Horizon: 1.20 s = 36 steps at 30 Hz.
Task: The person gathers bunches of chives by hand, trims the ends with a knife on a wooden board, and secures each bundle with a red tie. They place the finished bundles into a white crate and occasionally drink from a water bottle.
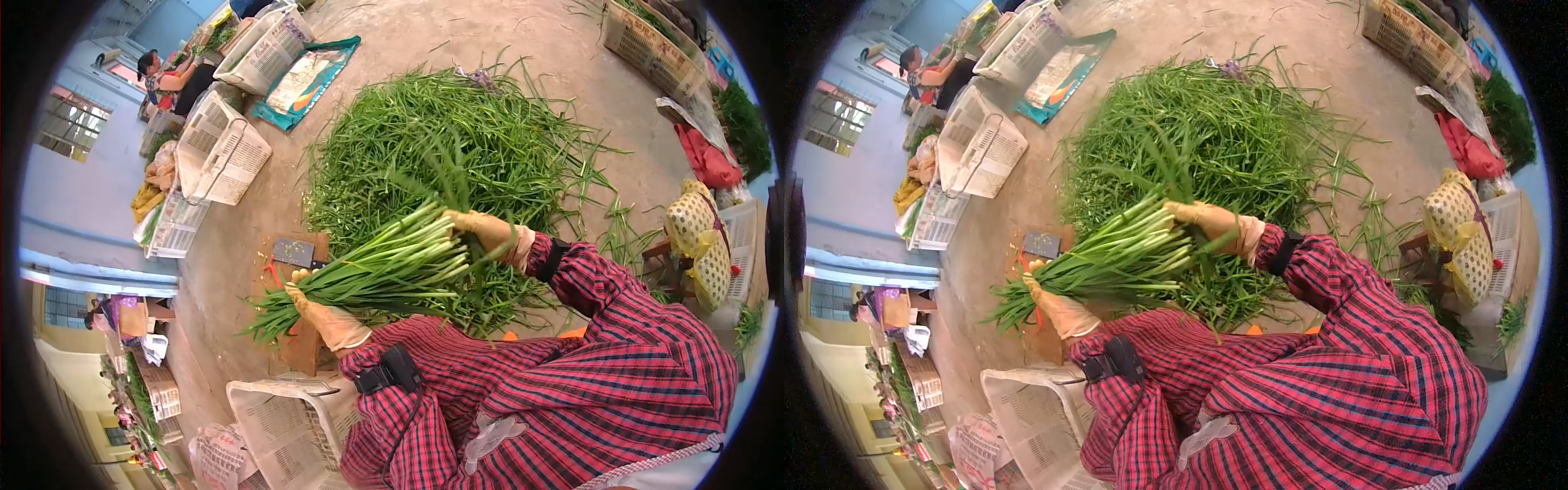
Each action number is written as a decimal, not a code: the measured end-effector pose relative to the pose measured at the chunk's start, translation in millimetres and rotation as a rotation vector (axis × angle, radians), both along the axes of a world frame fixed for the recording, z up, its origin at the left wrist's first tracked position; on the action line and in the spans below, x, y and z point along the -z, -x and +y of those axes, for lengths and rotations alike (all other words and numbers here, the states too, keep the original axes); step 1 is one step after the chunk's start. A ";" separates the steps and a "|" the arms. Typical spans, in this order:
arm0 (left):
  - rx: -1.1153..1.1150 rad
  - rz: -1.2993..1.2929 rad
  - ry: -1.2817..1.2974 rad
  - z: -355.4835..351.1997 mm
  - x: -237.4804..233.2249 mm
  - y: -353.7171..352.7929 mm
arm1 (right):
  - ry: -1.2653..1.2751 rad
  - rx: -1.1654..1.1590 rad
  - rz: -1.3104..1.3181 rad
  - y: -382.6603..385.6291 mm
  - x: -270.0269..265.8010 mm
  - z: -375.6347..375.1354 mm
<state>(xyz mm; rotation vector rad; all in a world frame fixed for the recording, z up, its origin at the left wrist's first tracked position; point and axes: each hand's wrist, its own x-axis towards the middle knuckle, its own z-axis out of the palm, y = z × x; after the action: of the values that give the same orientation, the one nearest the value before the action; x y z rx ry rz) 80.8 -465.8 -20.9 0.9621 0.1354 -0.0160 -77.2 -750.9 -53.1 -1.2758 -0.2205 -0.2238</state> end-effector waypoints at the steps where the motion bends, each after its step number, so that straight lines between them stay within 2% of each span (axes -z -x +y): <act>1: -0.031 -0.019 0.034 -1.2 0.0 2.4 | -0.584 -0.179 0.248 5.0 0.0 -1.9; 2: -0.084 -0.019 0.012 -1.3 0.4 4.8 | -0.776 -0.284 0.231 7.7 -0.3 -9.9; 3: -0.092 -0.012 0.013 1.2 -0.6 6.7 | -0.861 -0.304 0.191 15.8 -7.4 -19.7; 5: -0.122 -0.075 -0.103 7.2 -2.5 5.9 | -0.878 -0.266 0.195 18.1 3.3 -34.3; 7: -0.124 -0.110 -0.141 6.5 -6.1 7.4 | -0.848 -0.336 0.148 14.7 -6.1 -26.0; 9: -0.157 -0.155 -0.163 -2.3 -12.3 6.6 | -0.195 0.041 0.519 11.1 -19.4 -7.2; 10: -0.153 -0.157 -0.160 -7.9 -17.1 8.1 | 0.128 -0.031 0.459 1.6 0.4 -11.0; 11: -0.085 -0.125 -0.094 -14.3 -22.1 10.6 | 0.123 -0.039 0.478 5.1 -65.9 11.8; 13: -0.018 -0.100 -0.031 -23.1 -30.9 14.4 | 0.064 -0.007 0.147 -25.6 -13.2 38.4; 17: -0.039 -0.103 0.012 -19.9 -28.7 13.6 | -0.044 -0.044 0.281 -26.6 -29.2 43.5; 20: -0.212 -0.003 0.032 -10.7 -23.3 8.9 | -0.293 -0.227 0.361 -7.7 -33.0 44.2; 21: -0.218 -0.001 0.033 -8.2 -21.7 7.5 | -0.321 -0.203 0.418 1.4 -41.6 48.6; 25: -0.199 0.010 0.128 -6.3 -20.3 7.5 | -0.153 -0.059 0.365 17.5 -35.3 58.4; 27: -0.240 -0.021 0.096 -8.4 -23.5 8.6 | -0.445 -0.116 0.349 25.2 -32.8 55.8; 28: -0.240 -0.021 0.096 -2.1 -18.8 5.3 | -0.627 -0.126 0.430 28.7 -41.5 55.6; 29: -0.221 -0.013 0.159 10.3 -9.5 -1.4 | -0.867 -0.217 0.185 30.0 -35.1 55.7; 31: -0.211 -0.002 0.223 36.9 10.3 -11.1 | -0.729 -0.208 0.301 50.0 -32.3 26.3; 33: -0.085 -0.089 0.327 57.9 22.2 -17.4 | -0.958 -0.408 0.197 56.0 -43.7 4.1; 34: -0.250 -0.136 0.134 44.0 9.5 -6.3 | -0.901 -0.152 0.308 58.7 -57.0 -1.1; 35: -0.255 -0.133 0.134 44.2 7.6 -4.5 | -0.830 -0.186 0.243 49.4 -44.9 -13.5; 36: -0.248 -0.172 0.090 44.1 6.2 -3.3 | -0.641 -0.101 0.338 44.1 -50.5 -10.0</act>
<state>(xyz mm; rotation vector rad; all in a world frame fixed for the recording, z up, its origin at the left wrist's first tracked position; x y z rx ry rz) 84.2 -421.7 -27.2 0.8474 0.0931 0.2858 -121.2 -760.9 -2.6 -0.6469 0.0786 0.0160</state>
